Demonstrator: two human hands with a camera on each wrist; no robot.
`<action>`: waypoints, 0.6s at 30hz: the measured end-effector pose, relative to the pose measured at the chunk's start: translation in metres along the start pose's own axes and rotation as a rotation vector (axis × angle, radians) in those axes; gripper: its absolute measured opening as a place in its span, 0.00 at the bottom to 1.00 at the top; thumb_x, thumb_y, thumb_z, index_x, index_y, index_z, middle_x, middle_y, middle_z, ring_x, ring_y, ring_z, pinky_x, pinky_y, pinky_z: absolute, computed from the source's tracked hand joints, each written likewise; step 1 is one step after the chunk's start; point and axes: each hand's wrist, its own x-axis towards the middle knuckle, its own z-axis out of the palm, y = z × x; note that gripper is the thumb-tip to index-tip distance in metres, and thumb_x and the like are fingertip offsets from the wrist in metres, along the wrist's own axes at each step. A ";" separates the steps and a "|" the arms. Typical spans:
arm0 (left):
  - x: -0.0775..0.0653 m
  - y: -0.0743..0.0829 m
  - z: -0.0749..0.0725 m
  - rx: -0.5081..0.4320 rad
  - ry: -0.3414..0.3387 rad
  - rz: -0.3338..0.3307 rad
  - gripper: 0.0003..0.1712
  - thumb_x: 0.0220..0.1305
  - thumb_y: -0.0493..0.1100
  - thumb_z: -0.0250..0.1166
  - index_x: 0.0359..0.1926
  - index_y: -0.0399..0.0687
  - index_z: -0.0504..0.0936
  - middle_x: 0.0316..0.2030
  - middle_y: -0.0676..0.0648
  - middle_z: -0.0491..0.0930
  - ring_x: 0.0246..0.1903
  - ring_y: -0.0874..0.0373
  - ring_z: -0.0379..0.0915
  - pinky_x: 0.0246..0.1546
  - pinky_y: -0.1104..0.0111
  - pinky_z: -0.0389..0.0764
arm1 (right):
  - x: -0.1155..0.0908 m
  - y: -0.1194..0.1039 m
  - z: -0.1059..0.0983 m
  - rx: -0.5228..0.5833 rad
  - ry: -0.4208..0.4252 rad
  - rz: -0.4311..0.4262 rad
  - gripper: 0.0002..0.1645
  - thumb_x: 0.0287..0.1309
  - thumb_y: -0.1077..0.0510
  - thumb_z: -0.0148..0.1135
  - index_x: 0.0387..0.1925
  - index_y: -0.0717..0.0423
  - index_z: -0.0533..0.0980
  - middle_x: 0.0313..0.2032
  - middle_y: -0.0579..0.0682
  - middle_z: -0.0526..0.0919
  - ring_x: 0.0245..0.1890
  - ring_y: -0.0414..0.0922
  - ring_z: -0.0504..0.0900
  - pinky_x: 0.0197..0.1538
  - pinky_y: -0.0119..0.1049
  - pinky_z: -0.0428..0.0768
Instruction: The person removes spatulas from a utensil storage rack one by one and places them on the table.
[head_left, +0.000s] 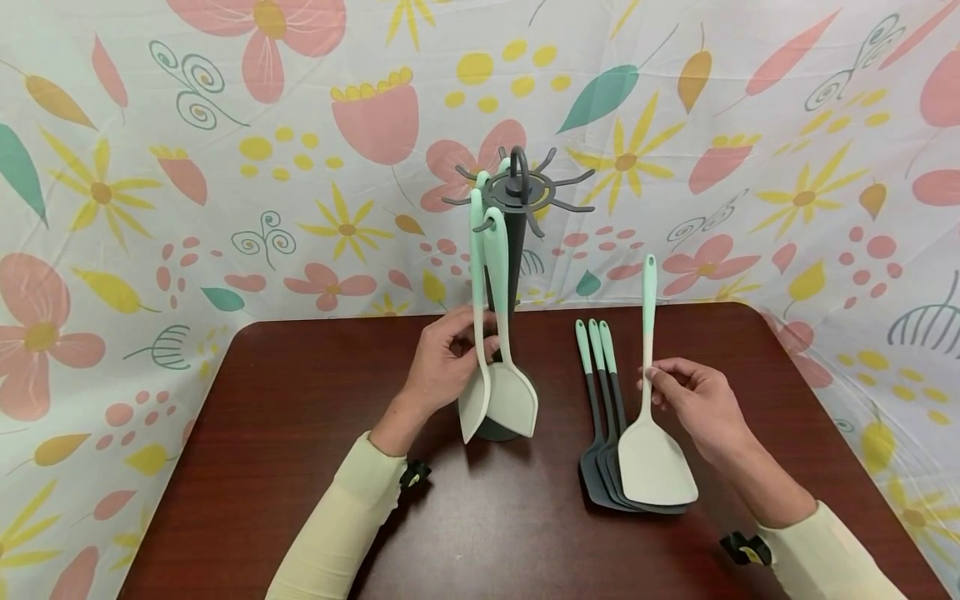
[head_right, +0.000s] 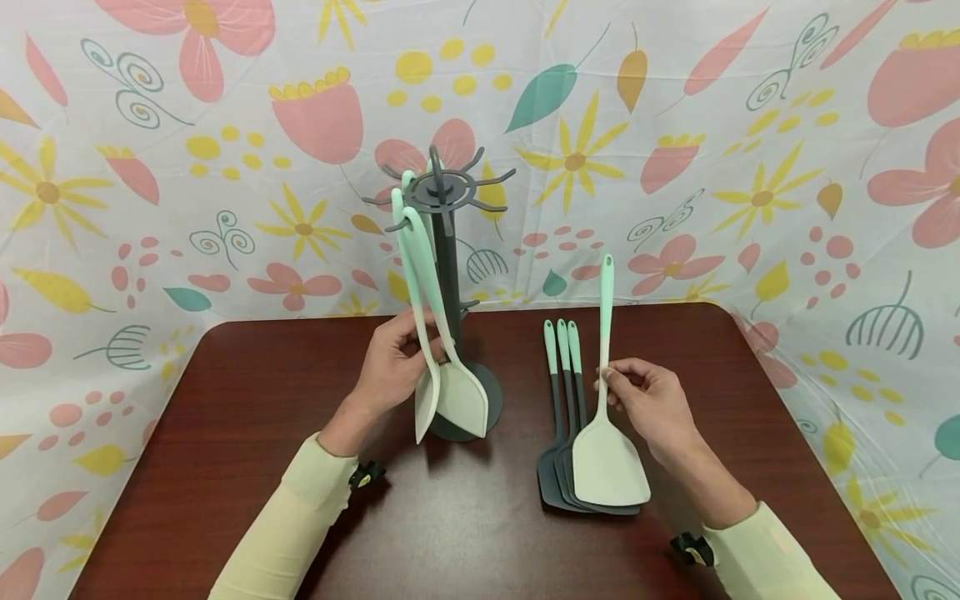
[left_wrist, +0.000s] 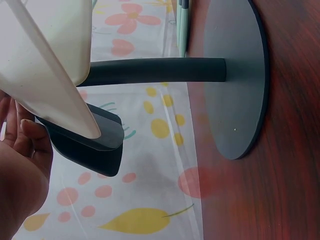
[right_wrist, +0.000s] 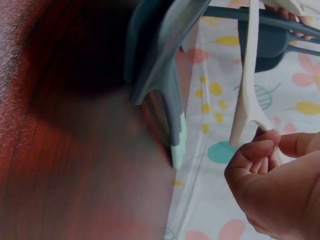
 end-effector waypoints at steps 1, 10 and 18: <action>0.000 0.000 0.000 -0.001 0.001 0.000 0.15 0.70 0.31 0.70 0.55 0.44 0.87 0.36 0.47 0.81 0.27 0.57 0.81 0.24 0.66 0.77 | 0.000 0.001 -0.001 0.009 -0.006 0.004 0.18 0.80 0.54 0.59 0.53 0.67 0.81 0.36 0.47 0.91 0.30 0.40 0.80 0.35 0.30 0.83; 0.000 0.001 0.000 -0.001 0.004 -0.003 0.14 0.70 0.32 0.71 0.55 0.45 0.87 0.36 0.47 0.81 0.27 0.57 0.81 0.24 0.65 0.78 | 0.002 0.011 -0.007 0.089 -0.043 0.047 0.19 0.81 0.56 0.57 0.54 0.70 0.80 0.38 0.48 0.91 0.30 0.40 0.79 0.35 0.30 0.82; 0.000 0.002 0.000 0.002 0.004 -0.007 0.14 0.71 0.32 0.70 0.55 0.44 0.87 0.36 0.47 0.82 0.27 0.57 0.81 0.24 0.66 0.78 | 0.005 0.022 -0.008 0.062 -0.040 0.093 0.22 0.81 0.57 0.56 0.58 0.77 0.75 0.36 0.46 0.90 0.29 0.39 0.79 0.35 0.31 0.82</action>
